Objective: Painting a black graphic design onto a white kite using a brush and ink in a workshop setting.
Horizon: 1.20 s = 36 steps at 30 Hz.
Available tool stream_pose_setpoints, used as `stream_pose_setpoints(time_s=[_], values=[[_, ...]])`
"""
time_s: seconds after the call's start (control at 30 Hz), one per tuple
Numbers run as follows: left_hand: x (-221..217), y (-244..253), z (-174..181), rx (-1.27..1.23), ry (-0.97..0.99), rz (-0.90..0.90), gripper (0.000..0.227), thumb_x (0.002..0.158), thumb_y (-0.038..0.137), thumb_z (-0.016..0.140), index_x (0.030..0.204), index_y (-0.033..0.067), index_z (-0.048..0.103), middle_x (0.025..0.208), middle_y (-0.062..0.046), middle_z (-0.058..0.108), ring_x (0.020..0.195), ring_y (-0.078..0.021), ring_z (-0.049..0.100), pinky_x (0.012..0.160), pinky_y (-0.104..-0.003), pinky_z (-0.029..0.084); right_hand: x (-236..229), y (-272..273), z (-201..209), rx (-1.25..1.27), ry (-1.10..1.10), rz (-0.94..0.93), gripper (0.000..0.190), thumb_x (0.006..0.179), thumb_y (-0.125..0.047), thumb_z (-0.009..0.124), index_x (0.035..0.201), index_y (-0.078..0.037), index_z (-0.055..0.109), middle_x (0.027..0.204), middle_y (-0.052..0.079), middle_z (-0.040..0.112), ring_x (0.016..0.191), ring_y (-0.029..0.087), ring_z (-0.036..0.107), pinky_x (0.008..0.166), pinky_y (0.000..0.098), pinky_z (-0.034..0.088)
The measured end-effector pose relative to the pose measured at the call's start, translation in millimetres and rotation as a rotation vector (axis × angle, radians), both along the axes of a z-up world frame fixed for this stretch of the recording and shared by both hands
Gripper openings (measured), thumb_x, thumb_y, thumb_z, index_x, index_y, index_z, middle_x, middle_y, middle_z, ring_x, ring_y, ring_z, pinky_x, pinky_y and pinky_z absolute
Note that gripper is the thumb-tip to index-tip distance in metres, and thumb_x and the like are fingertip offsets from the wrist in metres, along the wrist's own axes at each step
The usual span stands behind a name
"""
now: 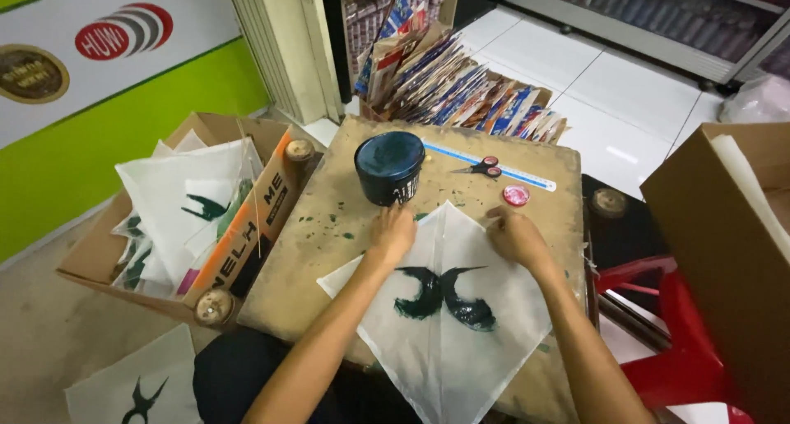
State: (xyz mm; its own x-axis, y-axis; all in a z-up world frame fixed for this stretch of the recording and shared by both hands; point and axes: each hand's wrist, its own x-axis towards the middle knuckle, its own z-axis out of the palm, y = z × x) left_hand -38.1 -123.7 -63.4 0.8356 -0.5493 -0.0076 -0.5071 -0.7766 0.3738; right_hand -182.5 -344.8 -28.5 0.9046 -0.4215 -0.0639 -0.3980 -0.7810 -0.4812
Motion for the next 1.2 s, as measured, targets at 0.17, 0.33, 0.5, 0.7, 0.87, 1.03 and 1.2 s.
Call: stream_pose_setpoints(time_s=[0.17,0.33,0.5,0.7,0.87,1.03,1.2], values=[[-2,5,17,0.013,0.152,0.018,0.039,0.095,0.026,0.055,0.123,0.0035,0.069,0.124,-0.02,0.068,0.117,-0.0401,0.065,0.094,-0.055,0.054,-3,0,10,0.176,0.057,-0.057,0.044,0.084,-0.019,0.069,0.128,-0.02,0.072,0.109,0.02,0.077,0.114,0.041,0.069,0.098,0.0517,0.053],[-3,10,20,-0.036,0.146,0.015,0.042,0.097,0.031,0.051,0.122,0.0017,0.069,0.125,-0.021,0.066,0.118,-0.0418,0.064,0.097,-0.055,0.053,-16,22,41,0.25,0.059,-0.064,0.047,0.081,-0.019,0.072,0.128,-0.015,0.072,0.105,0.021,0.077,0.109,0.041,0.071,0.095,0.0522,0.053],[-12,25,66,-0.126,0.212,-0.082,0.039,0.095,0.034,0.058,0.118,0.0047,0.072,0.124,-0.022,0.066,0.12,-0.0439,0.063,0.1,-0.053,0.051,-33,38,93,0.378,-0.013,-0.048,0.049,0.081,-0.02,0.064,0.127,-0.006,0.071,0.095,0.024,0.075,0.098,0.037,0.071,0.09,0.0491,0.053],[-7,17,85,-0.253,0.465,-0.225,0.048,0.089,0.039,0.064,0.116,0.0017,0.074,0.117,-0.024,0.073,0.12,-0.0401,0.066,0.101,-0.048,0.052,-55,13,106,0.611,-0.184,-0.043,0.055,0.084,-0.002,0.064,0.139,0.003,0.061,0.098,0.015,0.066,0.085,0.025,0.062,0.075,0.0367,0.052],[6,10,85,-0.456,0.704,-0.293,0.036,0.084,0.03,0.078,0.113,0.0079,0.077,0.087,-0.004,0.075,0.079,-0.0143,0.068,0.073,-0.027,0.055,-71,21,146,0.68,-0.161,-0.038,0.05,0.09,0.0,0.058,0.14,-0.001,0.064,0.095,0.011,0.067,0.087,0.019,0.059,0.075,0.0317,0.049],[-6,17,124,-0.466,0.658,-0.374,0.033,0.086,0.03,0.077,0.111,0.0086,0.076,0.085,-0.004,0.073,0.077,-0.0148,0.066,0.071,-0.029,0.055,-67,20,161,0.716,-0.062,0.006,0.056,0.091,-0.006,0.064,0.146,-0.005,0.058,0.105,0.018,0.071,0.089,0.028,0.066,0.08,0.0414,0.055],[-9,32,157,-0.529,0.639,-0.395,0.028,0.089,0.028,0.074,0.11,0.0092,0.075,0.084,-0.004,0.076,0.075,-0.0127,0.069,0.071,-0.028,0.058,-73,65,215,0.808,0.023,0.084,0.077,0.077,0.0,0.079,0.149,-0.005,0.051,0.103,0.016,0.074,0.081,0.028,0.073,0.071,0.0416,0.061]])
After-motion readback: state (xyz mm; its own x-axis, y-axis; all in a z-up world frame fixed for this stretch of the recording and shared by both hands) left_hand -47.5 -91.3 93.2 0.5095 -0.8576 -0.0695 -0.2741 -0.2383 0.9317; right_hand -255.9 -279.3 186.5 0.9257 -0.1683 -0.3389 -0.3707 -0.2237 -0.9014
